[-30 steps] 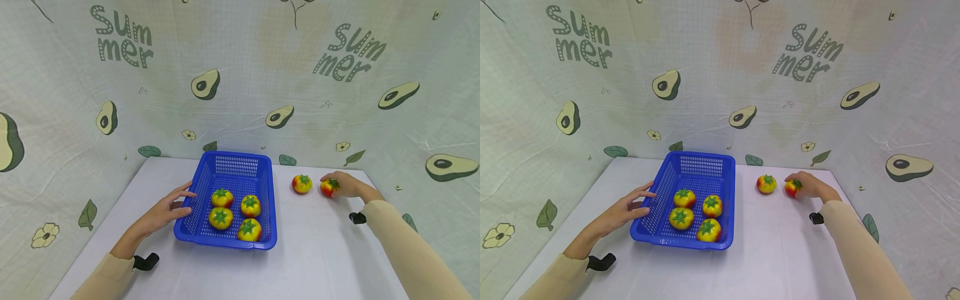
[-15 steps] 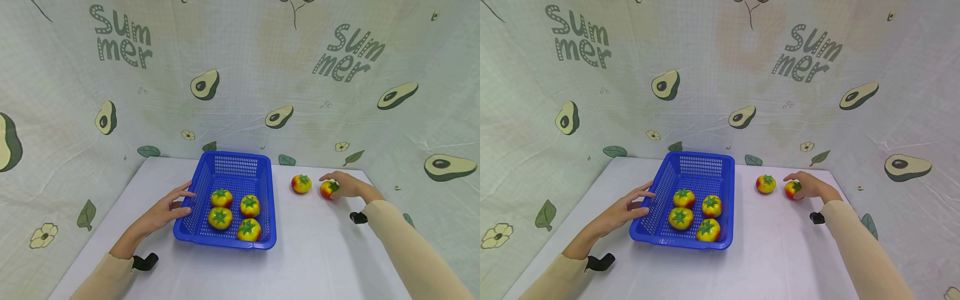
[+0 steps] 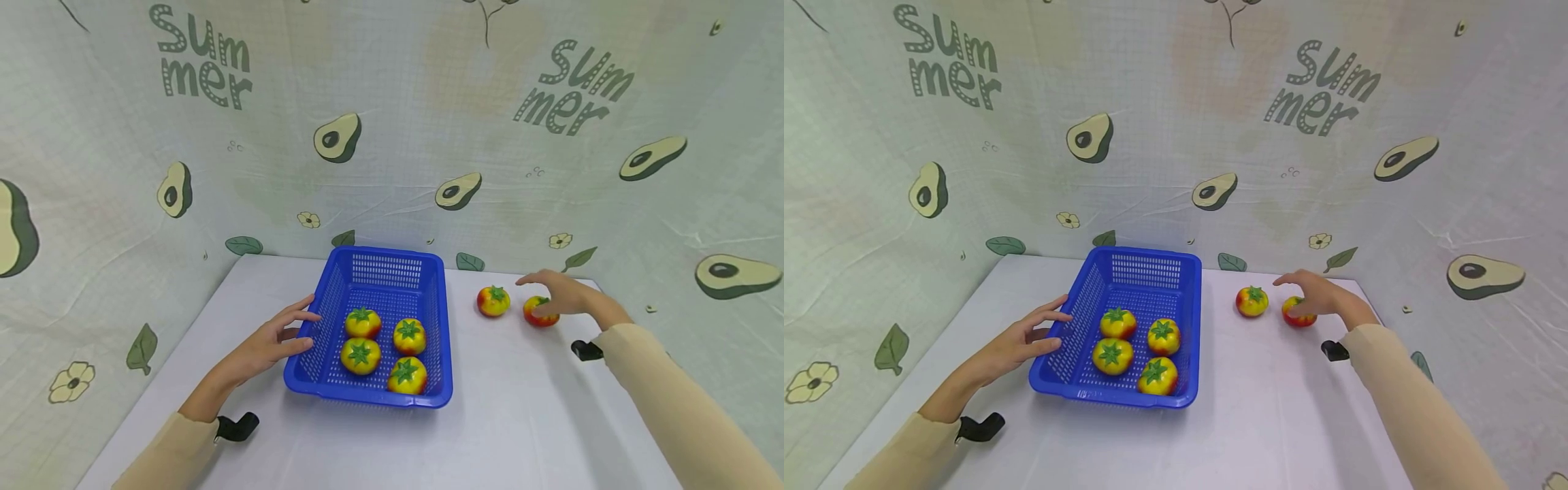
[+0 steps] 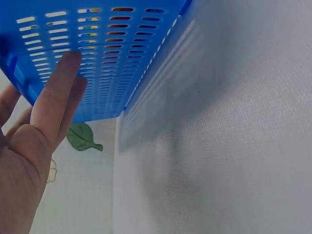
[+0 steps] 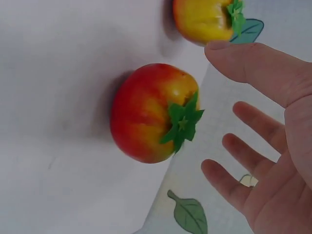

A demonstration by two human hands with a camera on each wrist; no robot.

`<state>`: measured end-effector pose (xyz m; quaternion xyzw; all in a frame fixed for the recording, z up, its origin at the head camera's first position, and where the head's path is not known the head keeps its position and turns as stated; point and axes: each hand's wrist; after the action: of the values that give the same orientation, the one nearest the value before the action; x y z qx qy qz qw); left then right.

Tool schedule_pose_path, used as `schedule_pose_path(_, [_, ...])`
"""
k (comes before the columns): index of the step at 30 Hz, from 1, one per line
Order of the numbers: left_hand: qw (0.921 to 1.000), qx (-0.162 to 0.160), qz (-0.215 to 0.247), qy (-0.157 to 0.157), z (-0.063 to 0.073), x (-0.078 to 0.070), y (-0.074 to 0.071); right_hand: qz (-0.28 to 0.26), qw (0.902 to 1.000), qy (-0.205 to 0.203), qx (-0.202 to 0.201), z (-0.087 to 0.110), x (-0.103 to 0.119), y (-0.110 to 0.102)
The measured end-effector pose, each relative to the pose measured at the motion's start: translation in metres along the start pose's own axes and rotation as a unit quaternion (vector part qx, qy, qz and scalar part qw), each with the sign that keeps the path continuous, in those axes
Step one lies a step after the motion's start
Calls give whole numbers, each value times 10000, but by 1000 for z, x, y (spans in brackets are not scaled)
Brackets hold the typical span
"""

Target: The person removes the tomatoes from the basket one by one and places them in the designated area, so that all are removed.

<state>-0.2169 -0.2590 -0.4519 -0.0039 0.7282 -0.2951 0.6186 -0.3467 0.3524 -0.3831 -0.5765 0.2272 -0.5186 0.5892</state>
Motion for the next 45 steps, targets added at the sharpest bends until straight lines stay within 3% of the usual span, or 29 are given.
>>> schedule_pose_path(7, [10000, 4, 16, -4, 0, 0, 0, 100, 9986, -455, -264, -5, 20, -9])
schedule_pose_path(20, [10000, -2, 8, 6, 0, -2, 1, 151, 9960, -675, -561, -12, 63, -22])
schedule_pose_path(38, [10000, -30, 9, 57, 1, 1, 1, 131, 9922, -1092, -586, -45, 141, -28])
schedule_pose_path(45, [9999, 16, 63, 121, 0, 1, 1, -8, 9881, -1450, -505, -52, 171, -26])
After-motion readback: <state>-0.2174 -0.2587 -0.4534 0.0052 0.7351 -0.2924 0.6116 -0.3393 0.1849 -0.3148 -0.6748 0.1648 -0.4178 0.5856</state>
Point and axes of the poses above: each hand's wrist, its own z-axis away from the middle knuckle, its own y-axis out of the palm, x = y × z, and after that the axes turned 2 degrees about x, right-handed
